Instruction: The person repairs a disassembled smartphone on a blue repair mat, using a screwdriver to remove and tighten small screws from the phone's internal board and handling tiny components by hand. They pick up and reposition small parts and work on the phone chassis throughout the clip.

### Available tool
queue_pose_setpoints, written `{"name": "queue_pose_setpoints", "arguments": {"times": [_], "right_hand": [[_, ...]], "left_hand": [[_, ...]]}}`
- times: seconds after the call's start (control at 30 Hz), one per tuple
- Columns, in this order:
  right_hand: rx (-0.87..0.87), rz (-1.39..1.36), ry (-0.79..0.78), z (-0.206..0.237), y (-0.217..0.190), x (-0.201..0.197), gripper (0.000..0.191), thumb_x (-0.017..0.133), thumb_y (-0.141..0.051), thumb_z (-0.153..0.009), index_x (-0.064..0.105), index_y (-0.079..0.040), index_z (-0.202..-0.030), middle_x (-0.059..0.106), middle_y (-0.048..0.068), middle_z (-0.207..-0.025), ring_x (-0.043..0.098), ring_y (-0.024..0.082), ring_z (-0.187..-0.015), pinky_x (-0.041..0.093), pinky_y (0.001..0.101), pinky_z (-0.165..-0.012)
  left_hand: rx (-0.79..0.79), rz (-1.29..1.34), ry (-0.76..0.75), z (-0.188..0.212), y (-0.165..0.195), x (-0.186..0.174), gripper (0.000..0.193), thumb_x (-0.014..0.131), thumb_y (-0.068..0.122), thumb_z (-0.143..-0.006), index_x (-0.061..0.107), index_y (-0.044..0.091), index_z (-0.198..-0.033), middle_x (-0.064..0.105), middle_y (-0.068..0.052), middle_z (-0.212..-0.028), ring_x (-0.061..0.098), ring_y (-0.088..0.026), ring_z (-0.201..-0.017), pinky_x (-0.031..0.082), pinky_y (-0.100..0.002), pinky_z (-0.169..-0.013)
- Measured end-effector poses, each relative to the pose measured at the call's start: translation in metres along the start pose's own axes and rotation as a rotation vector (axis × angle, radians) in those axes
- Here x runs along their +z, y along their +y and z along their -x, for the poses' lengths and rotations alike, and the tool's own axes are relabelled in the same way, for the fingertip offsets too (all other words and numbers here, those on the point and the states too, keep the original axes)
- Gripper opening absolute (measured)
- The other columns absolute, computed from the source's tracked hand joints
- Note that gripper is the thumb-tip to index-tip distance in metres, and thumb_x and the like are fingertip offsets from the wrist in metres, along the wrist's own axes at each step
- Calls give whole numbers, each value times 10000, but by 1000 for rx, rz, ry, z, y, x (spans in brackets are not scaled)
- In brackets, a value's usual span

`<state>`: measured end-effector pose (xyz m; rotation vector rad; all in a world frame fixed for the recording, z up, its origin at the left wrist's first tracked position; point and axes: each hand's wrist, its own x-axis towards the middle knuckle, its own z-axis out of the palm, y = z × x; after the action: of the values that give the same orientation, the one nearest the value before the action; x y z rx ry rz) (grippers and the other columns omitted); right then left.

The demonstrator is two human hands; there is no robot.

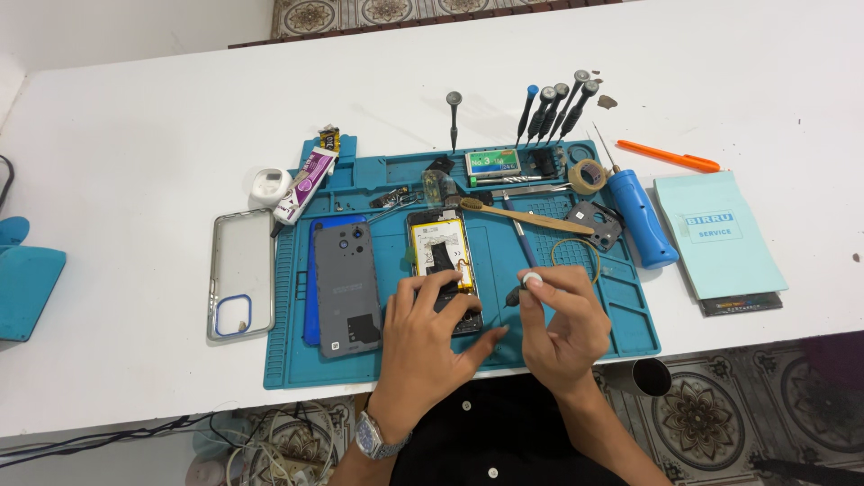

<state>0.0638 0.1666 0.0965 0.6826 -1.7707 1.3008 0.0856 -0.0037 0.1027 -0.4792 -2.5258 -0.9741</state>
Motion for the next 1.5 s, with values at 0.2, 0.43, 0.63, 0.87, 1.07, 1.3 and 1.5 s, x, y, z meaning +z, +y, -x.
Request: {"name": "queue_pose_setpoints", "arguments": {"times": [0.2, 0.43, 0.63, 0.87, 1.07, 1.3, 1.5], "right_hand": [[54, 86, -41, -5, -2, 1, 258, 698, 94, -944, 614, -18, -1160, 694, 146, -1087, 655, 180, -904, 521, 277, -752], [70, 81, -39, -5, -2, 2, 250, 698, 89, -946, 613, -18, -1155, 694, 146, -1088, 660, 179, -904, 530, 275, -753], [60, 75, -41, -4, 1, 2, 253, 696, 93, -946, 610, -18, -1156, 692, 148, -1088, 661, 172, -897, 537, 267, -738], [76, 60, -38, -3, 2, 2, 248, 690, 96, -951, 613, -17, -1157, 689, 148, -1086, 662, 161, -880, 546, 255, -716], [66, 59, -40, -4, 1, 2, 248, 690, 96, -951, 611, -16, -1157, 689, 148, -1088, 659, 169, -889, 538, 264, -726], [63, 64, -40, -6, -2, 3, 257, 698, 107, -935, 616, -10, -1148, 695, 154, -1080, 656, 183, -893, 524, 280, -747], [67, 65, -42, -8, -3, 3, 255, 695, 109, -933, 615, -5, -1147, 692, 157, -1084, 662, 192, -908, 535, 280, -758]], "left_hand": [[13, -7, -21, -1, 0, -1, 426, 803, 505, -794, 766, 105, -934, 629, -93, -1264, 508, -316, -1180, 428, -476, -938], [-9, -9, -73, -2, -2, 0, 311, 790, 376, -819, 735, 92, -934, 628, -85, -1267, 518, -310, -1151, 424, -451, -864], [29, -46, -24, -1, -3, 4, 130, 752, 194, -843, 712, 83, -898, 643, -74, -1281, 526, -323, -1162, 412, -452, -899], [19, 13, -22, -1, -5, 4, 133, 769, 189, -803, 728, 85, -876, 643, -79, -1268, 529, -323, -1159, 409, -454, -893], [18, 19, -12, 0, -6, 5, 143, 770, 180, -809, 745, 83, -911, 645, -74, -1262, 531, -315, -1168, 415, -445, -915], [13, 27, 0, -2, -3, 2, 134, 779, 170, -800, 742, 74, -885, 652, -74, -1233, 546, -307, -1134, 420, -440, -884], [9, -90, -96, -9, 8, -2, 105, 727, 122, -863, 741, 36, -923, 675, -55, -1066, 603, -261, -952, 480, -401, -797]]}}
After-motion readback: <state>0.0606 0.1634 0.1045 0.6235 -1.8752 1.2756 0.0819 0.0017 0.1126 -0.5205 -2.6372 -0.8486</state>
